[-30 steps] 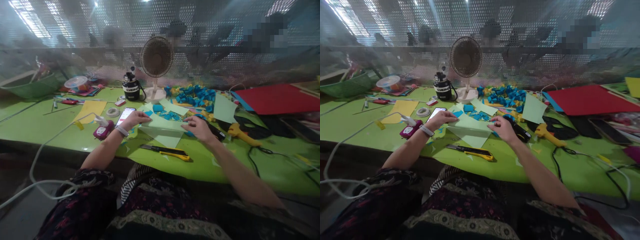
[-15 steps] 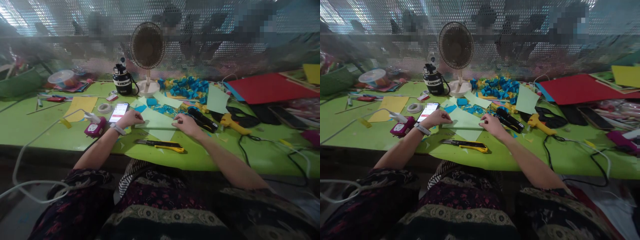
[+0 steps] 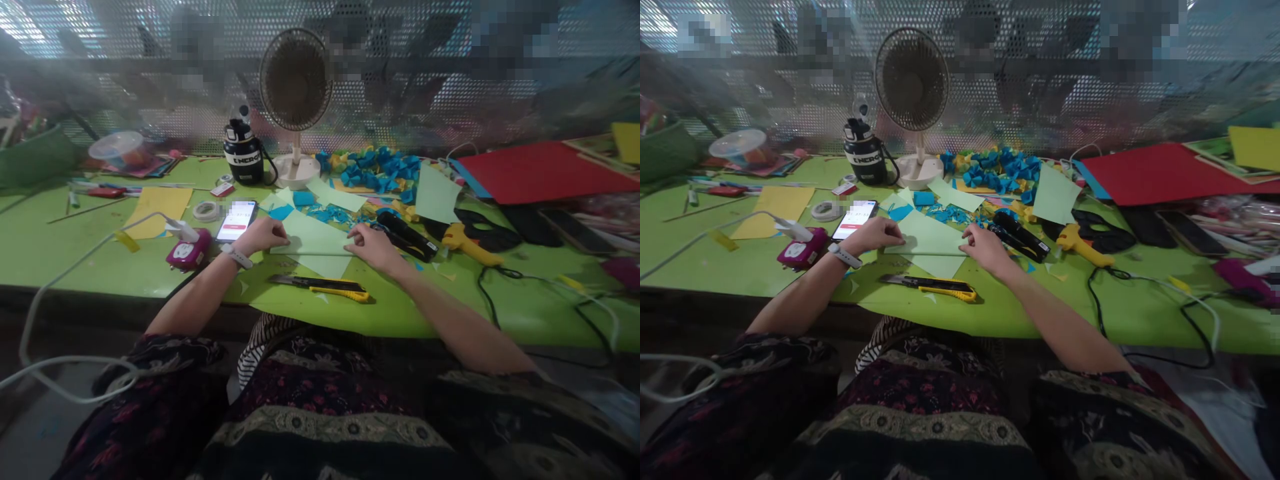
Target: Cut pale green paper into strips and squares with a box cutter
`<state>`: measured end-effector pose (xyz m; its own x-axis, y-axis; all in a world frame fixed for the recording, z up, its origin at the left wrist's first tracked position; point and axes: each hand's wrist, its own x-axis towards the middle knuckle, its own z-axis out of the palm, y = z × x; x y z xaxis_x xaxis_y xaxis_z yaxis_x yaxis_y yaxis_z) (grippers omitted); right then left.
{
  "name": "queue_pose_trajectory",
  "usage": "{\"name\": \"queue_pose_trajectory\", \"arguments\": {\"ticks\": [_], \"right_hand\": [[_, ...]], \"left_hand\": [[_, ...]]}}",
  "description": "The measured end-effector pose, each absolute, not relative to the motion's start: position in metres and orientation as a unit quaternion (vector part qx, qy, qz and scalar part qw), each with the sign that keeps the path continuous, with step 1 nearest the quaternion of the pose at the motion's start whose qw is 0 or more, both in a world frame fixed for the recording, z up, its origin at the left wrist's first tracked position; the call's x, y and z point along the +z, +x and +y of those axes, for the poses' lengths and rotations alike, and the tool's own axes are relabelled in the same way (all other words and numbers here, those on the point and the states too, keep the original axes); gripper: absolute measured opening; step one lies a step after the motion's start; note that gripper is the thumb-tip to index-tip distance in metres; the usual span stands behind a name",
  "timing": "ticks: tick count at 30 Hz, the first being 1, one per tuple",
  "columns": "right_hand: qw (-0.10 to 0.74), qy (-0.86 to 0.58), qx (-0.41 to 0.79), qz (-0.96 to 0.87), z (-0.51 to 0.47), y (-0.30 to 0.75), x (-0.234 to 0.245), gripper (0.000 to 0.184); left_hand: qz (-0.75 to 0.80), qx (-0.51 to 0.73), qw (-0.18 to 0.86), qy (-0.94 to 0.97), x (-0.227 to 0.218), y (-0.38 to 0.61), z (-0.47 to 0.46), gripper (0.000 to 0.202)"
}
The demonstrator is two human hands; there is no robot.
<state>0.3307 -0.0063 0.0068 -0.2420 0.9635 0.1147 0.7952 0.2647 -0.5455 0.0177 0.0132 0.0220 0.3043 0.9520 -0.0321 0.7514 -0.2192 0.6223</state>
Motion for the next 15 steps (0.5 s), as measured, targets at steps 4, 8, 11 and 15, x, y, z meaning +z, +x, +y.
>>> {"name": "queue_pose_trajectory", "arguments": {"ticks": [4, 8, 11, 15], "right_hand": [[0.203, -0.582, 0.187, -0.765, -0.003, 0.332, 0.005, 0.029], [0.205, -0.581, 0.179, -0.767, -0.001, 0.335, 0.002, 0.046], [0.212, -0.575, 0.161, -0.773, 0.002, 0.338, -0.002, 0.052], [0.225, -0.525, 0.136, -0.810, 0.006, 0.340, -0.006, 0.044]], "left_hand": [[0.557, 0.163, 0.269, 0.768, 0.020, 0.015, 0.016, 0.014], [0.545, 0.165, 0.205, 0.796, 0.018, 0.015, 0.017, 0.025], [0.488, 0.186, 0.151, 0.839, 0.015, 0.019, 0.016, 0.029], [0.411, 0.156, 0.145, 0.886, 0.012, 0.028, 0.010, 0.041]]}}
